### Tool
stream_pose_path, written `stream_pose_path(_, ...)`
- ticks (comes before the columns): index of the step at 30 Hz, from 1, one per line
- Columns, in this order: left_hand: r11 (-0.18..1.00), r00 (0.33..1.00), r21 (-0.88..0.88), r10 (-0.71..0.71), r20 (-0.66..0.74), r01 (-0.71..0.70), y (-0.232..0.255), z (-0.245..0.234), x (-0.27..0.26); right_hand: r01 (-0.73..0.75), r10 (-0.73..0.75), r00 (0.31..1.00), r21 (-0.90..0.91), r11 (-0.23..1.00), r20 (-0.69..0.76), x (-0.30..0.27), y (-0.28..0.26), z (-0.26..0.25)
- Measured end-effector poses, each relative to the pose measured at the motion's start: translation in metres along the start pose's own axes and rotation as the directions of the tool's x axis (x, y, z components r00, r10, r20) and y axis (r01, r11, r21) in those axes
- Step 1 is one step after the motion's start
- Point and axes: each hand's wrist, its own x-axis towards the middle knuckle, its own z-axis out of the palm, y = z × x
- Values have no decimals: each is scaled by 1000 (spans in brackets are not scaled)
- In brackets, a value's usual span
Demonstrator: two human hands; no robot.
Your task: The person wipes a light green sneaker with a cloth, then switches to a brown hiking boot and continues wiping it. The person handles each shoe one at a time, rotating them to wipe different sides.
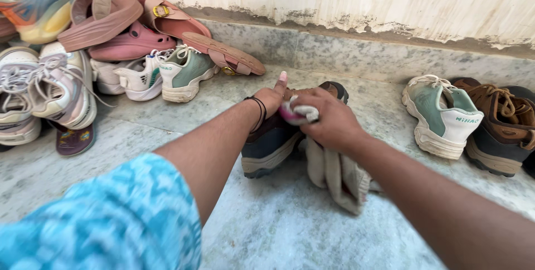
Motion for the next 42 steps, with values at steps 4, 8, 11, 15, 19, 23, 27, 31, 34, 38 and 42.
stream_pose_path(4,999,998,21,-40,47,39,-2,-8,1,-16,38,964,-84,996,263,11,12,-23)
stream_pose_path(8,1000,995,13,-15,96,14,3,-9,-10,-412,426,902,-156,898,66,27,23,-28)
stream_pose_path(11,999,996,-37,-6,87,9,6,-4,-16,-554,541,830,-89,828,-134,41,27,-20)
stream_pose_path(15,998,996,-53,-32,78,36,7,2,-11,-539,524,837,-63,840,-158,46,22,-4)
stream_pose_path(19,988,995,-148,-37,96,52,-1,-1,4,-424,437,893,125,897,-105,33,2,13)
stream_pose_path(23,991,997,-121,-55,47,60,-5,7,21,-334,364,931,385,860,-5,20,1,11)
stream_pose_path(27,1000,1000,-14,-23,12,23,-2,13,20,-269,181,951,379,885,251,12,18,-7)
stream_pose_path(31,1000,995,9,-26,91,25,1,-10,1,-267,236,930,79,960,281,12,30,-19)
stream_pose_path(34,999,988,8,-52,148,51,6,-18,-25,-448,449,891,-23,894,65,14,31,-19)
stream_pose_path(38,993,984,112,3,177,-24,14,-20,-46,-563,572,804,98,820,-162,28,37,-14)
stream_pose_path(42,993,989,119,11,145,-28,16,-14,-45,-541,536,827,16,841,-172,40,37,-4)
